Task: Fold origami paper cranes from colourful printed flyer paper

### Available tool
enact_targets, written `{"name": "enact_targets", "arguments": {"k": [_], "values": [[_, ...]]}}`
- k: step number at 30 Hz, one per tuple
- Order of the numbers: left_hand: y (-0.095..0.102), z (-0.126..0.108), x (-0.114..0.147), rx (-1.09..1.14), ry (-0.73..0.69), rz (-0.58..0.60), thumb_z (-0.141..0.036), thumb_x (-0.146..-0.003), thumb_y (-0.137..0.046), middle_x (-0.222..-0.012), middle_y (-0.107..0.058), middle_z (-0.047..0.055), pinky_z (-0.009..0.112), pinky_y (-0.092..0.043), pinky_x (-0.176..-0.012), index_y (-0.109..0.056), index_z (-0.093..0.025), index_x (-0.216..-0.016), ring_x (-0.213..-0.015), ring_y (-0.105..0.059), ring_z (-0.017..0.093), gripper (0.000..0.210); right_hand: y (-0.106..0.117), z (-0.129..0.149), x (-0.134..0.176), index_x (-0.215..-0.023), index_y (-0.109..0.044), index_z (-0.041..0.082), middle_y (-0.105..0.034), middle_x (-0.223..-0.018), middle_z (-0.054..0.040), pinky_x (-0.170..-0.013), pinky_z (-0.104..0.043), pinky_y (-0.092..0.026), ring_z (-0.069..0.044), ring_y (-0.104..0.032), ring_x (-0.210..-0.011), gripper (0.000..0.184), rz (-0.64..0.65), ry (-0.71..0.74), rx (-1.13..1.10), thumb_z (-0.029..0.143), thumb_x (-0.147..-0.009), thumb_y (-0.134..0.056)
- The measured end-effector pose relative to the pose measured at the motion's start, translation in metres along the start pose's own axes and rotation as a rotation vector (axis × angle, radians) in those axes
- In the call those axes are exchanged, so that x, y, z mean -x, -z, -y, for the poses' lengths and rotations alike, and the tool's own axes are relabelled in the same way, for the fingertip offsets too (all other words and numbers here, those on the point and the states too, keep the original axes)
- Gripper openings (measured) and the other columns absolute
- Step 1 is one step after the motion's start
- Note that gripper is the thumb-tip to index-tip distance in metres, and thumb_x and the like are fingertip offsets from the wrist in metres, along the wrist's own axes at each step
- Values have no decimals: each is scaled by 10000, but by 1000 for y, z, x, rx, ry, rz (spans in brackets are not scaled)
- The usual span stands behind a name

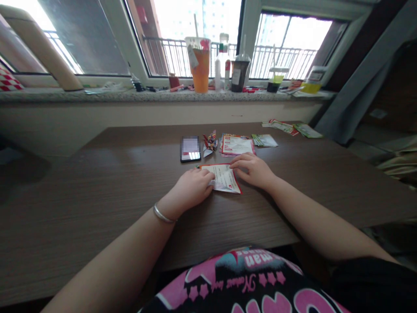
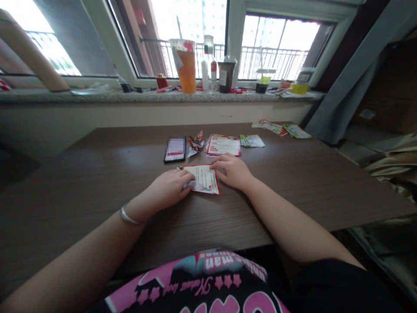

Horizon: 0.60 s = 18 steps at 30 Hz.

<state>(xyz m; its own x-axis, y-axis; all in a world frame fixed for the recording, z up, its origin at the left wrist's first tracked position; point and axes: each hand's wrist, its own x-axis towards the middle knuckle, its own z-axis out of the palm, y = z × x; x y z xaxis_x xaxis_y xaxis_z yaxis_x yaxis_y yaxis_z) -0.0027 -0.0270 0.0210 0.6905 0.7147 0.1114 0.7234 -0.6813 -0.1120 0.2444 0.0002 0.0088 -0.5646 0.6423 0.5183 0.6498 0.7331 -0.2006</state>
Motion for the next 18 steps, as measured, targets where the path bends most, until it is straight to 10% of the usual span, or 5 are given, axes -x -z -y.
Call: {"name": "enact_targets", "arguments": {"k": [18], "values": [[1, 0, 0, 30, 46, 7, -273, -951, -452, -1052, -655, 87, 334, -491, -780, -682, -213, -993, -920, -622, 222, 242, -1, 0, 0, -963, -730, 216, -704, -1064, -60, -923, -395, -475, -205, -604, -997, 197, 40, 55, -18, 194, -890, -548]]}}
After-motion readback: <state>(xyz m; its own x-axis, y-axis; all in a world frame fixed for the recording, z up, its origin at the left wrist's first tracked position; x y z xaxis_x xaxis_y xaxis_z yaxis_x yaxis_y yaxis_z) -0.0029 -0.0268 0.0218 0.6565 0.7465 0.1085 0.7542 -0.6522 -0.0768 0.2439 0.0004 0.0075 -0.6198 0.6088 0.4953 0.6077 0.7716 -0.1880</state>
